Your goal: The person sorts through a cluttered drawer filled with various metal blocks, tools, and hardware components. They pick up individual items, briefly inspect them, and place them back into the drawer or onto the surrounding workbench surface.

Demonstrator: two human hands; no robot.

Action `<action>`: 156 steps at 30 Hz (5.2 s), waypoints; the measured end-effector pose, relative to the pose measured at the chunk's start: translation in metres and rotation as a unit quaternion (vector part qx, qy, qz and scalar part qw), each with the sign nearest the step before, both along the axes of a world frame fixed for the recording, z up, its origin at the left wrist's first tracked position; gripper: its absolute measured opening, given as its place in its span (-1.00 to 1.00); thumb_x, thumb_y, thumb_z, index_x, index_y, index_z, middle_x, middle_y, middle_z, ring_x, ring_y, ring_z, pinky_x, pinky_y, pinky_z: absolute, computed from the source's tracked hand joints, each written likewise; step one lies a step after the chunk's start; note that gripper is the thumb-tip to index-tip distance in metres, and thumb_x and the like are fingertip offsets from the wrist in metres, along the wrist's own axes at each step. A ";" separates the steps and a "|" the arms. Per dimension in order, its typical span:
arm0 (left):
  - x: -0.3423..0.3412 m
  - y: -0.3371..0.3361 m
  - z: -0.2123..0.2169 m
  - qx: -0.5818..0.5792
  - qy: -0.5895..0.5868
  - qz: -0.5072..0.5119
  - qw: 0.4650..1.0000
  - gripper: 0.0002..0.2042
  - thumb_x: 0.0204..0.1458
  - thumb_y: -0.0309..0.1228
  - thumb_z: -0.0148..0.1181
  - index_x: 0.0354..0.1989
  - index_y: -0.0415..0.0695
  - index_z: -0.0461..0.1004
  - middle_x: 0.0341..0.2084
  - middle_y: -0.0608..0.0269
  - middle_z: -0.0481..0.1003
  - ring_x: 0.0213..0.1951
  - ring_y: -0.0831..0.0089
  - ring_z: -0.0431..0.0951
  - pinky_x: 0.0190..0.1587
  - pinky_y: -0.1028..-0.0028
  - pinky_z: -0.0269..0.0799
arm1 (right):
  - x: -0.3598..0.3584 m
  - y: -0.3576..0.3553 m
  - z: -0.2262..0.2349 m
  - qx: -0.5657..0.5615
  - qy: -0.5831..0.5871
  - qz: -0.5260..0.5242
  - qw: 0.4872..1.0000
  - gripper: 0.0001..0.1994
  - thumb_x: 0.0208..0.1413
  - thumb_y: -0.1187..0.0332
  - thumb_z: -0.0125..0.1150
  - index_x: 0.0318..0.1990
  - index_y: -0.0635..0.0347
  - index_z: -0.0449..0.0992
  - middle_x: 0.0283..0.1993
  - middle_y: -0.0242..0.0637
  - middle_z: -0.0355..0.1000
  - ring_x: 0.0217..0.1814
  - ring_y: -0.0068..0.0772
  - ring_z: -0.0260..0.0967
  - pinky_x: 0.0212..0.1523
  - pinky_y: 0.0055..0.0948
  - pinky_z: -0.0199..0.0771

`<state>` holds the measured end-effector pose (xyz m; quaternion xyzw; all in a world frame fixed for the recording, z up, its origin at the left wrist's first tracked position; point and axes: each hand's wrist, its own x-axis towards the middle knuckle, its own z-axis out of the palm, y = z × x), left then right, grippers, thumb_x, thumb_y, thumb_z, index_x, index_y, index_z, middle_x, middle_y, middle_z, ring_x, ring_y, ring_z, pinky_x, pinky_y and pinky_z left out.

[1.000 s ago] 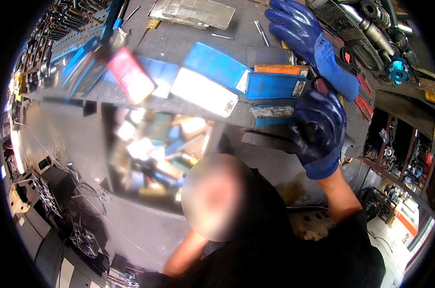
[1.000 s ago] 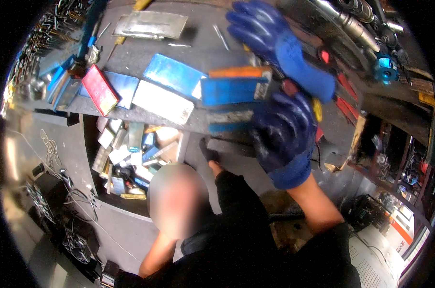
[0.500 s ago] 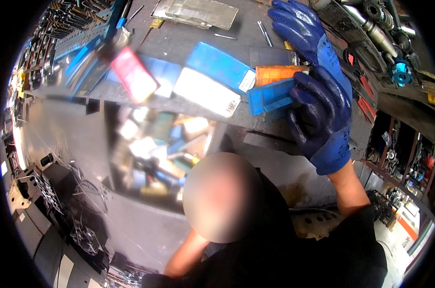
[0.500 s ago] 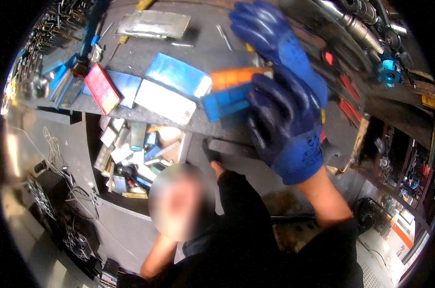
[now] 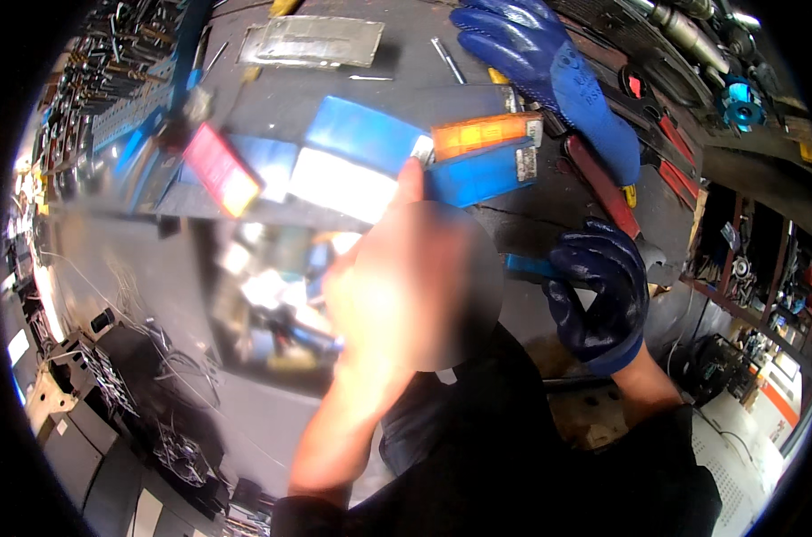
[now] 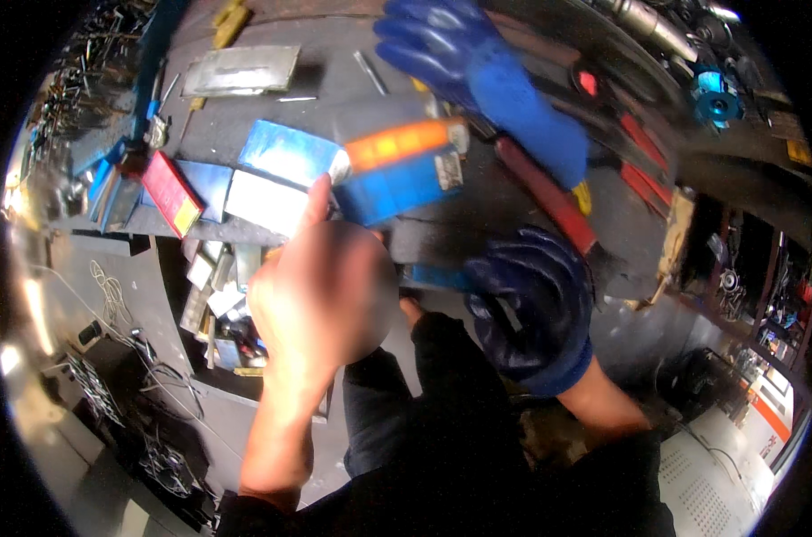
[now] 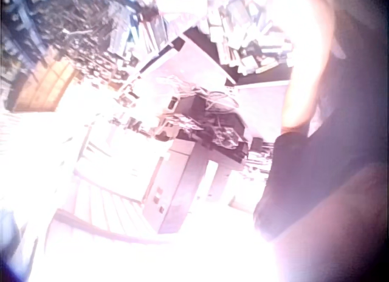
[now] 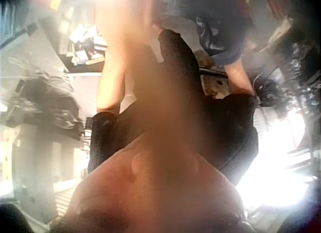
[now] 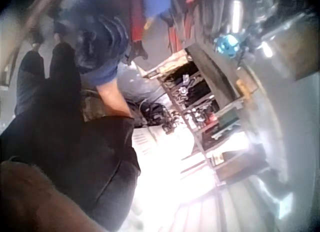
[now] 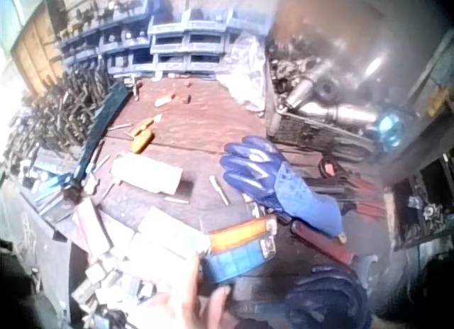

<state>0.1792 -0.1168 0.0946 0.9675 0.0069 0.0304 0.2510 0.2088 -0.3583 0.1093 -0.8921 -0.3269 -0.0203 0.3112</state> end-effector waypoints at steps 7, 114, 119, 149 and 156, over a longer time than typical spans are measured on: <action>0.008 -0.001 0.007 -0.182 0.039 0.070 0.980 -0.78 0.10 -0.42 0.27 -0.10 -0.17 0.60 -0.37 0.18 0.64 -0.41 0.43 0.65 -0.31 0.48 0.55 | -0.004 -0.017 0.004 0.028 -0.005 -0.044 0.999 -0.64 -0.06 0.52 0.37 -0.03 0.16 0.58 -0.02 -0.15 0.58 0.06 -0.11 0.53 0.22 -0.10 0.45; -0.301 0.058 -0.096 -0.640 0.050 0.565 0.518 -0.66 0.22 -0.40 0.30 0.15 -0.11 0.46 0.05 0.25 0.50 0.08 0.38 0.53 0.18 0.32 0.46 | -0.066 0.178 -0.083 0.073 0.448 0.110 0.884 -0.76 0.18 0.48 0.32 0.01 0.20 0.62 -0.01 -0.15 0.61 0.00 -0.23 0.60 0.08 -0.23 0.62; -0.300 0.055 -0.101 -0.603 0.062 0.569 0.555 -0.66 0.22 -0.39 0.30 0.15 -0.11 0.47 0.04 0.25 0.51 0.08 0.38 0.53 0.21 0.32 0.43 | -0.067 0.181 -0.083 0.078 0.613 0.010 0.786 -0.74 0.20 0.47 0.31 0.05 0.17 0.60 -0.09 -0.17 0.60 -0.13 -0.39 0.60 -0.13 -0.41 0.66; -0.323 0.009 0.207 -0.562 0.040 0.465 0.683 -0.84 0.27 -0.38 0.24 -0.22 -0.24 0.52 -0.44 0.47 0.48 -0.36 0.70 0.39 -0.25 0.62 0.30 | -0.117 0.134 0.142 0.073 0.632 0.328 0.699 -0.72 0.13 0.39 0.44 -0.04 0.29 0.58 -0.22 -0.24 0.57 -0.24 -0.49 0.53 -0.22 -0.45 0.55; -0.377 -0.007 0.239 -0.600 0.022 0.426 0.677 -0.83 0.30 -0.40 0.21 -0.14 -0.27 0.53 -0.36 0.44 0.54 -0.28 0.69 0.47 -0.15 0.60 0.40 | -0.186 0.130 0.192 0.049 0.576 0.326 0.748 -0.79 0.09 0.28 0.48 -0.30 0.20 0.59 -0.44 -0.39 0.50 -0.39 -0.59 0.43 -0.33 -0.52 0.47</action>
